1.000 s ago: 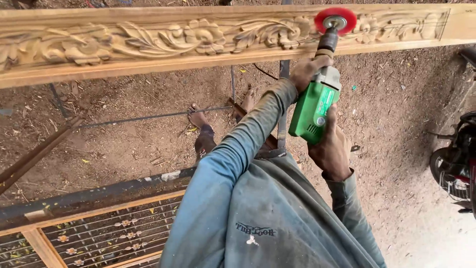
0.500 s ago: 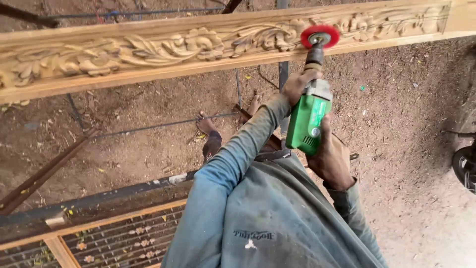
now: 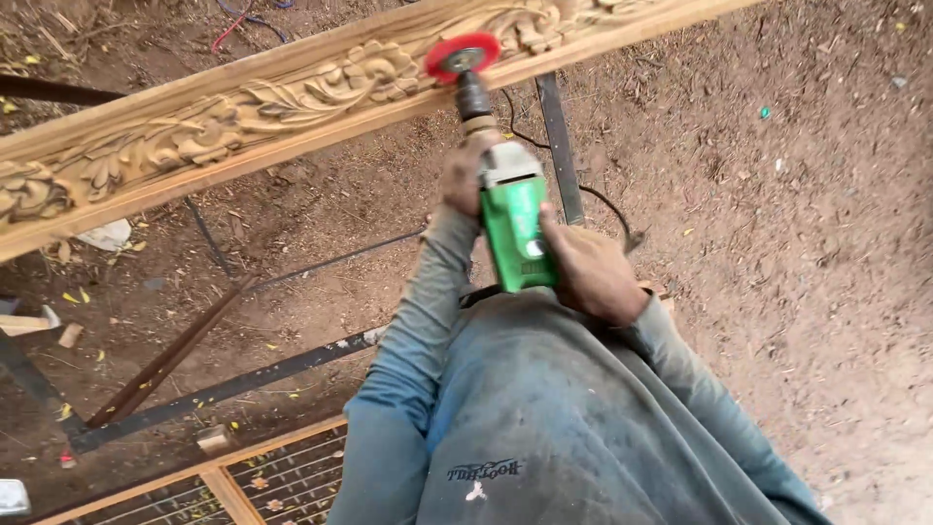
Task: Sand the surface of a carved wooden board using a power drill with a sanding brush attachment.
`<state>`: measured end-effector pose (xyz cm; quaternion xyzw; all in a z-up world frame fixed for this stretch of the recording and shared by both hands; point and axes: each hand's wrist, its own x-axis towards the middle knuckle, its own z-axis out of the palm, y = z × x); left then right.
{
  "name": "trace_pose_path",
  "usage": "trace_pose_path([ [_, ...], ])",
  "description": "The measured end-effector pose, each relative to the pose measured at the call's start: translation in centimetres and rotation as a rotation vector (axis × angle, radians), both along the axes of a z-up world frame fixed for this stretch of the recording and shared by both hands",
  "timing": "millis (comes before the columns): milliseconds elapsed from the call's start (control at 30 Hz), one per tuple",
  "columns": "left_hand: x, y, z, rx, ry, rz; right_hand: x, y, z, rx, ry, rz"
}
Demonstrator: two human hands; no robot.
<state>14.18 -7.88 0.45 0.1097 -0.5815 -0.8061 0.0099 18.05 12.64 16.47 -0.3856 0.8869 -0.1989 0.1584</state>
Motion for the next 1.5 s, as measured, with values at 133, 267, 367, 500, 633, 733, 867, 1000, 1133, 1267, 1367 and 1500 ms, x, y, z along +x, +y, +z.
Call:
trace_pose_path([
  [133,1.6,-2.6,2.2,0.191,-0.081,-0.003,0.9,-2.4,1.8,0.027,-0.065,0.013],
  [267,1.0,-2.2,4.3,0.518,-0.263,0.096,0.6,-1.6,1.1,0.053,-0.032,0.016],
  [367,-1.5,0.1,5.3,0.644,-0.296,0.013,0.4,-0.6,1.0,0.076,-0.045,-0.07],
  [500,-5.3,4.6,4.6,0.87,-0.27,-0.098,-0.6,2.9,-0.1,0.096,-0.086,-0.247],
  [633,-6.9,5.4,2.6,0.39,-0.285,0.044,-2.9,4.7,-1.3,0.04,0.002,-0.138],
  [733,-5.9,4.9,4.5,0.674,-0.205,0.061,-3.8,4.4,0.2,0.123,-0.03,-0.135],
  [867,-6.0,2.6,2.3,0.677,-0.156,0.057,-4.2,2.8,0.1,-0.049,0.006,0.023],
  [1000,-4.8,3.7,1.8,0.708,-0.129,0.064,-3.7,3.1,1.8,-0.11,-0.01,-0.005],
  [1133,-2.4,4.8,1.9,0.607,-0.285,0.184,-2.8,5.0,1.8,0.006,-0.038,0.073],
  [1267,-0.4,3.2,3.2,0.678,-0.351,0.235,-2.4,3.6,2.3,0.045,0.022,0.162],
  [1367,1.3,-0.4,3.4,0.731,-0.331,0.256,-2.1,0.2,3.3,0.086,-0.008,0.203],
  [1500,4.4,-7.5,1.1,0.714,-0.318,0.349,-0.6,-7.3,3.9,-0.004,-0.034,0.301],
])
